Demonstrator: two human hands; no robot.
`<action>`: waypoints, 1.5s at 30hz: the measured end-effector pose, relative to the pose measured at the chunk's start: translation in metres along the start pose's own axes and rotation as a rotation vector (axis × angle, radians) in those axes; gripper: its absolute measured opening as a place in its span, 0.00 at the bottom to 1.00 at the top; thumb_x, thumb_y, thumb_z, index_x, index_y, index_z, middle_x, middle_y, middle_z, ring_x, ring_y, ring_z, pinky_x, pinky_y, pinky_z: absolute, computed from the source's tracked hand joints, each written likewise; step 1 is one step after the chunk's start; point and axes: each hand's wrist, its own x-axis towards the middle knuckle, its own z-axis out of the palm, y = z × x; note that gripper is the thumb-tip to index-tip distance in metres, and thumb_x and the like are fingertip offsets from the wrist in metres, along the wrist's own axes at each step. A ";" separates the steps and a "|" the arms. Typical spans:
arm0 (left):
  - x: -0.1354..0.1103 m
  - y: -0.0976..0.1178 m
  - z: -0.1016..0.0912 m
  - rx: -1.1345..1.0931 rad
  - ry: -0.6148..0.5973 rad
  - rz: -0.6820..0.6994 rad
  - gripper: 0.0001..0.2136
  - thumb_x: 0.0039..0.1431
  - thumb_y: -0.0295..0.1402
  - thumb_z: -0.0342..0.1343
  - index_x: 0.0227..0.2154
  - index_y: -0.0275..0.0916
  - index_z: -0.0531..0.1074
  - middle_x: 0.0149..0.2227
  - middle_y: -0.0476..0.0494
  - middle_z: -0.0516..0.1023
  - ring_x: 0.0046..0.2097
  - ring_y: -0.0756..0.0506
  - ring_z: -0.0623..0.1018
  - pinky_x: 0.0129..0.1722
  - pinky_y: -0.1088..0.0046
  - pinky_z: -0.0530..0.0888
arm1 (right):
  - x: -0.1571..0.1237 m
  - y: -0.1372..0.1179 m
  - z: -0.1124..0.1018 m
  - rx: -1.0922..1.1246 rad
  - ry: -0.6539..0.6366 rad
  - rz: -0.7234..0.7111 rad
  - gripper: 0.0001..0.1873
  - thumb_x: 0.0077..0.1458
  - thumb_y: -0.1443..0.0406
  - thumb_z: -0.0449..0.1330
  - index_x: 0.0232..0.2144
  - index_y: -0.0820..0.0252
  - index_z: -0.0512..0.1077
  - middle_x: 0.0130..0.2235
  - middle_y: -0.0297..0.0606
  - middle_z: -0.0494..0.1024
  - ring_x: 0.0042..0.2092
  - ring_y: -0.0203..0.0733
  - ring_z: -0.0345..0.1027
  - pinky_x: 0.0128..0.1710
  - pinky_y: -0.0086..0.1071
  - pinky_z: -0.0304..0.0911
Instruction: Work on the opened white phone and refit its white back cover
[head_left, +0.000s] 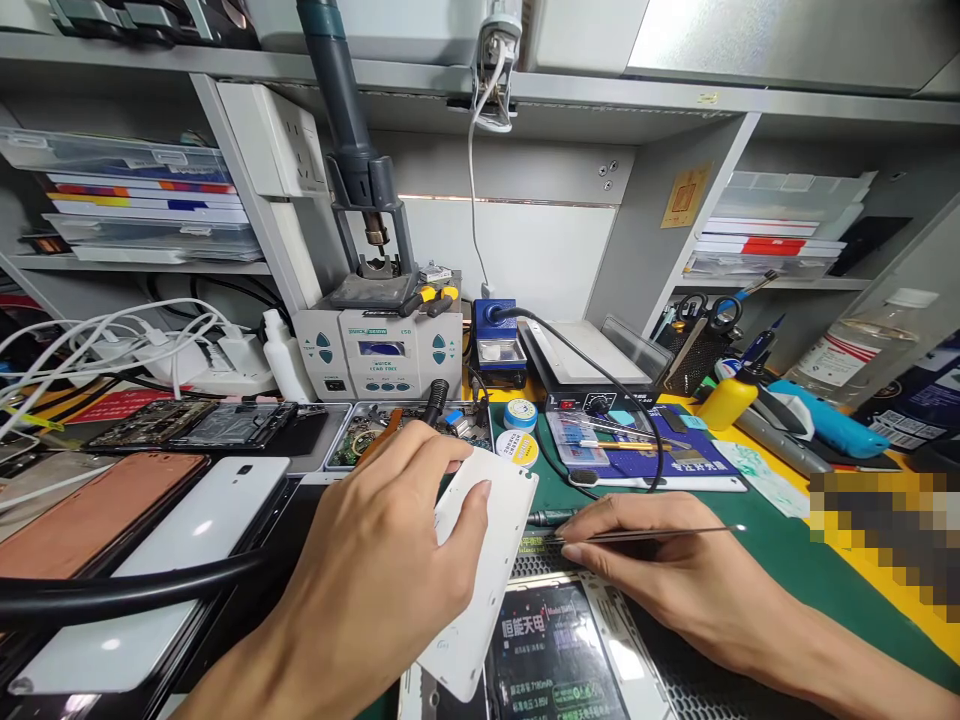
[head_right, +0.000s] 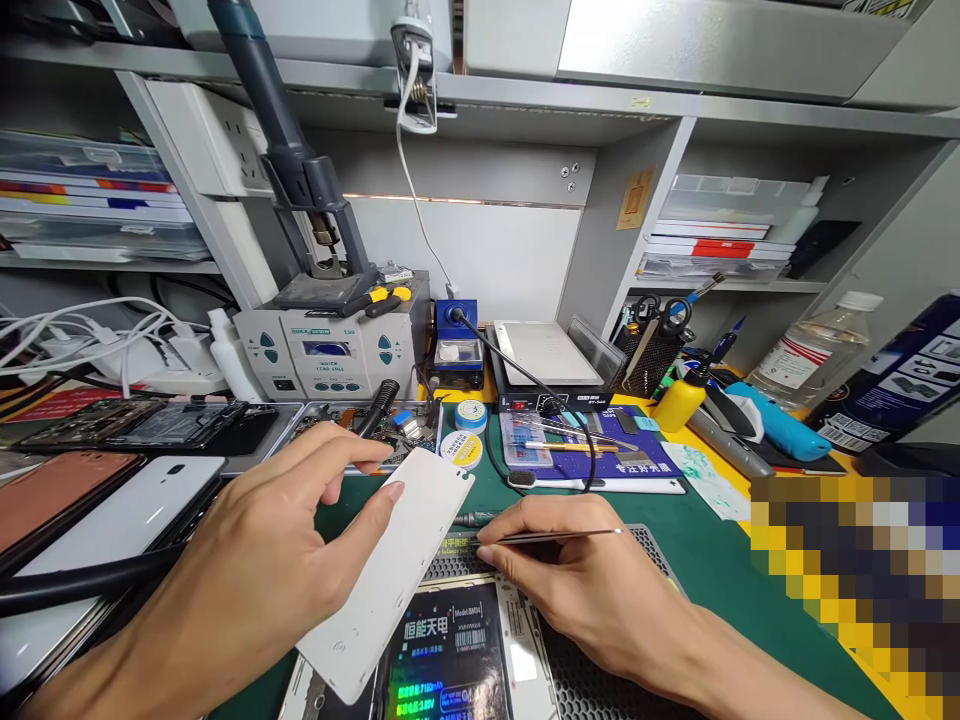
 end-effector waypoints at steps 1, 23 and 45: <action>0.000 0.000 0.000 -0.002 -0.002 0.001 0.04 0.62 0.33 0.54 0.37 0.41 0.72 0.36 0.47 0.73 0.37 0.44 0.74 0.34 0.65 0.69 | 0.000 0.000 0.000 0.003 0.005 0.016 0.08 0.58 0.58 0.64 0.33 0.52 0.82 0.36 0.34 0.85 0.39 0.43 0.77 0.39 0.31 0.71; -0.001 0.001 -0.002 0.013 -0.028 -0.002 0.05 0.62 0.32 0.53 0.38 0.41 0.72 0.37 0.46 0.74 0.37 0.43 0.74 0.33 0.65 0.69 | 0.000 -0.006 -0.001 -0.009 -0.011 0.083 0.11 0.58 0.56 0.63 0.33 0.54 0.82 0.36 0.37 0.85 0.39 0.46 0.77 0.37 0.33 0.70; -0.001 0.001 -0.001 0.024 -0.011 0.026 0.04 0.62 0.32 0.55 0.38 0.41 0.73 0.37 0.46 0.74 0.37 0.43 0.75 0.33 0.65 0.69 | 0.003 -0.007 0.004 -0.010 0.065 0.039 0.09 0.58 0.57 0.65 0.33 0.53 0.82 0.36 0.36 0.85 0.39 0.46 0.78 0.36 0.32 0.72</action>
